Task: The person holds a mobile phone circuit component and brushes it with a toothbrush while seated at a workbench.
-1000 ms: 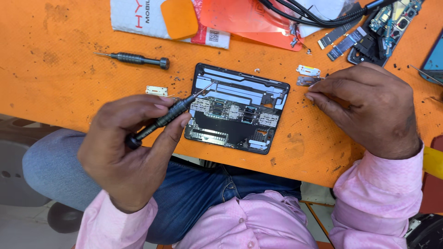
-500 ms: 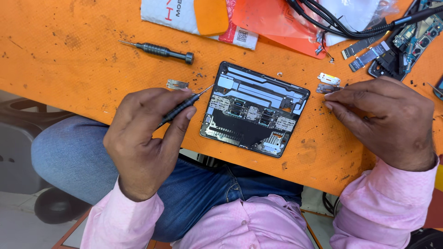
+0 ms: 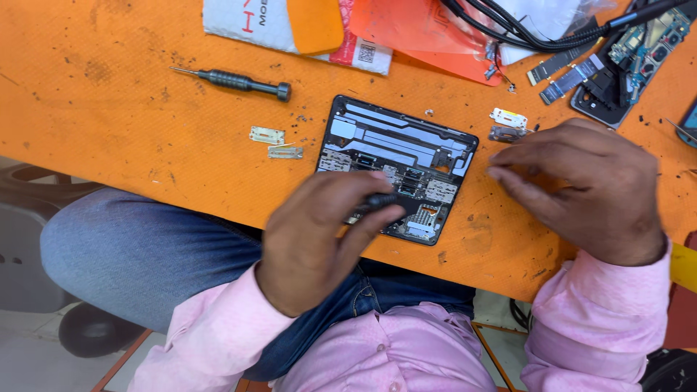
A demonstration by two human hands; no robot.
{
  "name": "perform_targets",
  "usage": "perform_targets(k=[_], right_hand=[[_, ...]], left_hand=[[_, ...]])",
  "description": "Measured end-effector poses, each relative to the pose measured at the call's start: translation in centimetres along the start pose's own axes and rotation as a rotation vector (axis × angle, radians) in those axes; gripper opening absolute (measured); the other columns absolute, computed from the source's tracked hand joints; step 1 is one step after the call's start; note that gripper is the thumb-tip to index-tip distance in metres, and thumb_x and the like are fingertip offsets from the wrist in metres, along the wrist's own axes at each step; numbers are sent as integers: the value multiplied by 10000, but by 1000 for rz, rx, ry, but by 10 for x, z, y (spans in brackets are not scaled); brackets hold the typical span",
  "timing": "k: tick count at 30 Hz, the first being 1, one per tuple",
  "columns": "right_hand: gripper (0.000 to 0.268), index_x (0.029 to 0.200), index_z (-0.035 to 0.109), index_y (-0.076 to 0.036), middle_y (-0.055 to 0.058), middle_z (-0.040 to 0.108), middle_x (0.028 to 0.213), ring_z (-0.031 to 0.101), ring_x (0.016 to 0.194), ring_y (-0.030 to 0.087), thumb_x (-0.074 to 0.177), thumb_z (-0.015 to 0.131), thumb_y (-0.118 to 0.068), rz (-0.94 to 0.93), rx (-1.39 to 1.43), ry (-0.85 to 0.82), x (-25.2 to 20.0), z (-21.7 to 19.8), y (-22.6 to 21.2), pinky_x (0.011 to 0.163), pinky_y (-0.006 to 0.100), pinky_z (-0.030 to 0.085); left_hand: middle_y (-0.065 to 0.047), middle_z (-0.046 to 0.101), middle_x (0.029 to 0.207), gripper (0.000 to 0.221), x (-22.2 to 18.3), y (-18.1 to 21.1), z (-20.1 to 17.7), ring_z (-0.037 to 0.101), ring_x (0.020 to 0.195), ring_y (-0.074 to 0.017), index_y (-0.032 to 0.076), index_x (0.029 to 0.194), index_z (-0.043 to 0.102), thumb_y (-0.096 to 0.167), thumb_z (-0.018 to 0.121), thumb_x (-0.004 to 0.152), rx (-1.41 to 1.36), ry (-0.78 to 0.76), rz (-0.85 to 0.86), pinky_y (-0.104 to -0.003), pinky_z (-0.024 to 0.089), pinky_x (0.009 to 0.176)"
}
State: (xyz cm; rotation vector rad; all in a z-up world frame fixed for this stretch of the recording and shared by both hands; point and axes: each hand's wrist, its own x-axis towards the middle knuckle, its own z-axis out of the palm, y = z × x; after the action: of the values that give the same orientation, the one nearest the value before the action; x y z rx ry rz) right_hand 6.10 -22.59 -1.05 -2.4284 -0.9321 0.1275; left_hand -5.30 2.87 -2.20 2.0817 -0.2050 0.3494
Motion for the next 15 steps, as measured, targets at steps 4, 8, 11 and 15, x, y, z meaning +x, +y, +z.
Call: perform_targets(k=[4,8,11,15], right_hand=[[187,894,758,-49,87,727,896,689,791,238,766,883,-106,-48,84,-61,-3,10,4,663,347,547],[208,913,759,-70,63,729,914,688,808,229,774,886,-157,-63,128,-88,-5,15,6,677,353,545],[211,902,753,-71,61,721,893,684,802,235,774,885,-174,-77,128,-99,-4,17,5,673,358,542],[210,897,751,-76,51,722,882,674,796,233,764,881,-172,-89,120,-113,-3,18,3,667,361,536]], left_hand=[[-89,657,1256,569,10,1,14,703,1081,-248,17,1390,446,0,836,977,59,-78,171,-321,601,914],[-62,652,1267,608,11,-1,20,699,1050,-215,31,1460,441,32,843,1004,102,-125,146,-294,590,887],[-57,655,1302,619,8,-5,22,697,1021,-209,38,1468,445,36,844,995,126,-151,124,-300,583,880],[-68,650,1348,622,7,-7,20,693,1015,-213,24,1470,438,25,840,995,131,-166,137,-310,580,876]])
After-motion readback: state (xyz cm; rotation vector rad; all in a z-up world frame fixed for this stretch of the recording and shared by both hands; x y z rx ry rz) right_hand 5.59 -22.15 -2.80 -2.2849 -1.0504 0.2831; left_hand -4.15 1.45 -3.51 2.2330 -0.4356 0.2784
